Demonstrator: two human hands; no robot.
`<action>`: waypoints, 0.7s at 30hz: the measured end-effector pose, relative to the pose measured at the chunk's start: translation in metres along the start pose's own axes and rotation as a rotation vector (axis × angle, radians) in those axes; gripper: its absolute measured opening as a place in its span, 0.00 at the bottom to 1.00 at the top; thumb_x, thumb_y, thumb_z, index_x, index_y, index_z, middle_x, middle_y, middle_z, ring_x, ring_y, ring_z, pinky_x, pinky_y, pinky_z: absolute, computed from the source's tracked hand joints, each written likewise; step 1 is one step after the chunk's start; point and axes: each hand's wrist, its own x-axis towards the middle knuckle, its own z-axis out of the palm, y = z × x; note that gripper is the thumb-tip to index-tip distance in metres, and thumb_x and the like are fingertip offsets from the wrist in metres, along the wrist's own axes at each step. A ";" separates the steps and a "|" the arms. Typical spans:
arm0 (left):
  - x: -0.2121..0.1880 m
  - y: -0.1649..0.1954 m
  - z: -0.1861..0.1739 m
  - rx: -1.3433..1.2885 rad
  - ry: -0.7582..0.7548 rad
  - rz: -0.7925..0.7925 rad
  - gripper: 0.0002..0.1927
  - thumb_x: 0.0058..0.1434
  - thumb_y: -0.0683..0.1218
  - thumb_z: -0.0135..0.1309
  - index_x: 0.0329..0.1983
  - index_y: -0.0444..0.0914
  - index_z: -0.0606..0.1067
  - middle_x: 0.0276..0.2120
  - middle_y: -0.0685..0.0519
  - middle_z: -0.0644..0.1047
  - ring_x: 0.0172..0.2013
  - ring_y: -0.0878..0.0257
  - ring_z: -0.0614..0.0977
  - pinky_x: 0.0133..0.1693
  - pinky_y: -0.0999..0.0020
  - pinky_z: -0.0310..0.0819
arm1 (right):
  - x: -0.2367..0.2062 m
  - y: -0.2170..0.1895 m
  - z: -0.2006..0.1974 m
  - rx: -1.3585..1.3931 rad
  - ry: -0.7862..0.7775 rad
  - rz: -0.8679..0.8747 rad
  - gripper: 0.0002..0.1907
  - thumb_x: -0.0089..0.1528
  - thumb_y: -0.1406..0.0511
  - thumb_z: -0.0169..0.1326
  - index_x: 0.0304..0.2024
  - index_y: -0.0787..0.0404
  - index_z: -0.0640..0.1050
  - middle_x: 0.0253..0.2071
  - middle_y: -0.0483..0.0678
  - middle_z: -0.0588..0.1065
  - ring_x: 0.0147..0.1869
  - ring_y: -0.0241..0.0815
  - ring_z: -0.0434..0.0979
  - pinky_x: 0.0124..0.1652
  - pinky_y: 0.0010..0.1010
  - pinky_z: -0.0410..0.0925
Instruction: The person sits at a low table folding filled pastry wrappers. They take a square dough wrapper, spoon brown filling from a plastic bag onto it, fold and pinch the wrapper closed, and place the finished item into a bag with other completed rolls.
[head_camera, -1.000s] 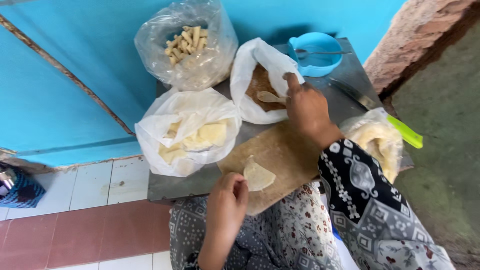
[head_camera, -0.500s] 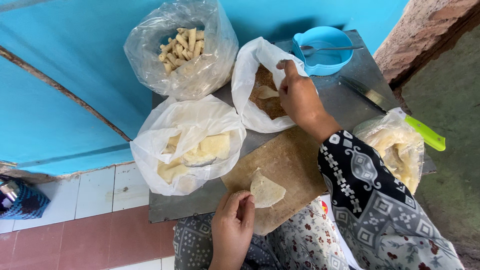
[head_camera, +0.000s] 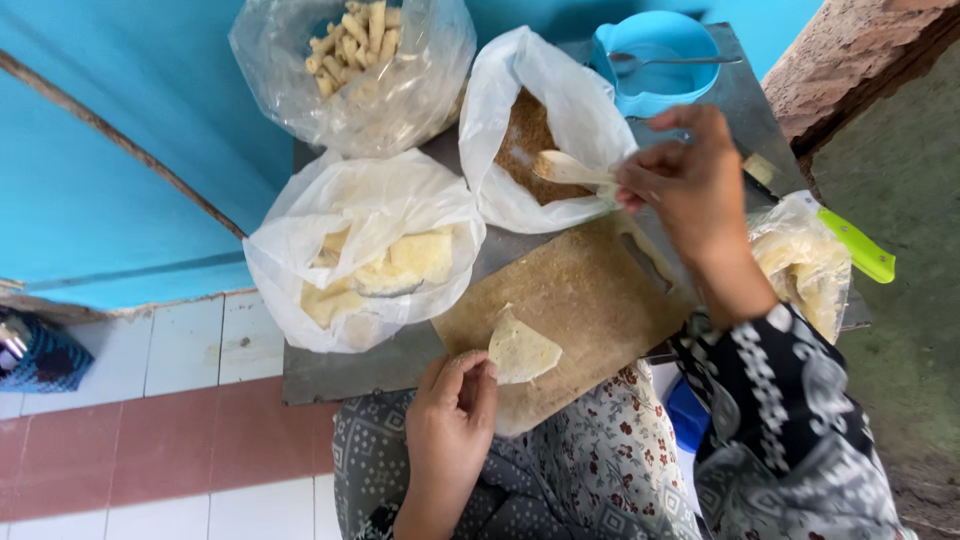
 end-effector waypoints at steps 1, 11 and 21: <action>-0.001 0.002 -0.001 -0.011 -0.015 -0.015 0.07 0.60 0.42 0.62 0.40 0.37 0.80 0.31 0.52 0.79 0.23 0.63 0.81 0.27 0.68 0.75 | -0.014 -0.007 -0.005 0.012 -0.005 0.025 0.24 0.65 0.80 0.58 0.57 0.65 0.62 0.37 0.56 0.78 0.35 0.41 0.82 0.34 0.29 0.76; -0.005 -0.001 -0.006 -0.053 -0.025 -0.022 0.05 0.61 0.42 0.61 0.36 0.38 0.76 0.31 0.53 0.78 0.24 0.62 0.81 0.26 0.66 0.74 | -0.150 -0.046 0.016 -0.083 -0.085 0.406 0.23 0.59 0.78 0.56 0.54 0.64 0.64 0.37 0.56 0.78 0.37 0.42 0.81 0.37 0.32 0.76; -0.006 -0.006 -0.005 -0.065 -0.013 0.004 0.05 0.62 0.42 0.61 0.40 0.38 0.78 0.32 0.51 0.79 0.27 0.58 0.83 0.29 0.65 0.76 | -0.192 -0.037 0.028 -0.879 -0.526 -0.680 0.22 0.62 0.72 0.57 0.55 0.64 0.63 0.47 0.59 0.77 0.49 0.57 0.82 0.44 0.44 0.77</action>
